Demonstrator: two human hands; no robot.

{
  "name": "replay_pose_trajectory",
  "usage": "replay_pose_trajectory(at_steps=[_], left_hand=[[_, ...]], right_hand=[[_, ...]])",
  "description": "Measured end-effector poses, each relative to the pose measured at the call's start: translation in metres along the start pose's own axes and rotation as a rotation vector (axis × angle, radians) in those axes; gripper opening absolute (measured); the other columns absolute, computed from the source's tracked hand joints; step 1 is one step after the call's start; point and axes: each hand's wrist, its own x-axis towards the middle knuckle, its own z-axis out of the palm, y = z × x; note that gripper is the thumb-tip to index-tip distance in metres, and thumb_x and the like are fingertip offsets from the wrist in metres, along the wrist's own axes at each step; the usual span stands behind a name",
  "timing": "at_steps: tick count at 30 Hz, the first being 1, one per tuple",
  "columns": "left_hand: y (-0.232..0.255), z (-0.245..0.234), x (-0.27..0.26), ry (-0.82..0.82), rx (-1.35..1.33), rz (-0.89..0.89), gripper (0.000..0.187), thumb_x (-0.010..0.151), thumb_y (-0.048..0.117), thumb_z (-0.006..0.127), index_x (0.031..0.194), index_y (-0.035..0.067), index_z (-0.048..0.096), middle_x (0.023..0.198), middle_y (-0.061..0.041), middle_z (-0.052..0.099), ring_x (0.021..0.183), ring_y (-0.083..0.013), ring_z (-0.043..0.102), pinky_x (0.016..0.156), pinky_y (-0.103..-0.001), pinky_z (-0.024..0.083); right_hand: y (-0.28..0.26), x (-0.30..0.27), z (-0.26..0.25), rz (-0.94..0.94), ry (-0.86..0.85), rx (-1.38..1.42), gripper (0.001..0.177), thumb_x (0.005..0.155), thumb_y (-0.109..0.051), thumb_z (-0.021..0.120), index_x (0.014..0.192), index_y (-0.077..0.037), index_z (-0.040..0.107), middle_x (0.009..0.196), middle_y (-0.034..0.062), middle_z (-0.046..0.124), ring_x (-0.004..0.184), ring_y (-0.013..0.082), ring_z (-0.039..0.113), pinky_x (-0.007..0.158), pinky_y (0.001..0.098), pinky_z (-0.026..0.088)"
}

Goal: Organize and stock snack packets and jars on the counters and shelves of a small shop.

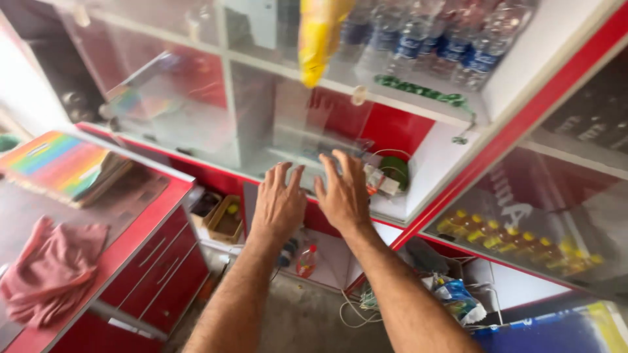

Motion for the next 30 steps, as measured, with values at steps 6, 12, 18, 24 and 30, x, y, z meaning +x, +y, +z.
replay_pose_trajectory(at_steps=[6,12,18,24,30], left_hand=[[-0.067,-0.057,-0.055,-0.015,0.125,-0.194,0.041,0.084,0.014,0.066,0.124,0.009,0.06,0.126,-0.015,0.056,0.12,-0.0359,0.053,0.094,-0.052,0.049],[-0.141,-0.12,-0.091,-0.063,0.24,-0.42,0.036,0.082,0.015,0.069,0.117,0.012,0.062,0.123,-0.011,0.056,0.115,-0.0339,0.055,0.088,-0.051,0.05],[-0.223,-0.165,-0.135,-0.035,0.349,-0.565,0.04,0.076,0.015,0.072,0.115,0.009,0.062,0.121,-0.011,0.056,0.115,-0.0325,0.055,0.084,-0.051,0.051],[-0.301,-0.191,-0.159,-0.016,0.368,-0.602,0.034,0.081,0.015,0.069,0.115,0.012,0.063,0.12,-0.011,0.058,0.113,-0.0322,0.055,0.091,-0.049,0.051],[-0.381,-0.206,-0.202,0.191,0.448,-0.533,0.025,0.088,0.013,0.063,0.112,0.008,0.063,0.147,-0.015,0.058,0.105,-0.0322,0.062,0.089,-0.046,0.053]], right_hand=[[-0.087,-0.004,0.062,-0.181,-0.248,0.296,0.024,0.084,-0.014,0.074,0.103,0.0,0.07,0.117,0.0163,0.066,0.112,0.0384,0.058,0.099,0.0468,0.05],[-0.188,0.006,0.121,-0.276,-0.387,0.444,0.019,0.089,-0.013,0.069,0.103,0.0,0.072,0.119,0.016,0.067,0.111,0.0373,0.061,0.095,0.0461,0.053],[-0.28,0.01,0.172,-0.391,-0.478,0.445,0.018,0.086,-0.013,0.069,0.099,-0.001,0.072,0.116,0.0179,0.066,0.112,0.0391,0.061,0.094,0.0497,0.051],[-0.352,0.019,0.221,-0.41,-0.628,0.457,0.018,0.087,-0.008,0.063,0.101,0.0,0.07,0.123,0.0165,0.065,0.115,0.038,0.06,0.096,0.0477,0.053],[-0.427,0.025,0.265,-0.389,-0.707,0.56,0.018,0.093,-0.013,0.061,0.104,-0.001,0.07,0.119,0.016,0.066,0.109,0.0372,0.062,0.094,0.0476,0.052]])
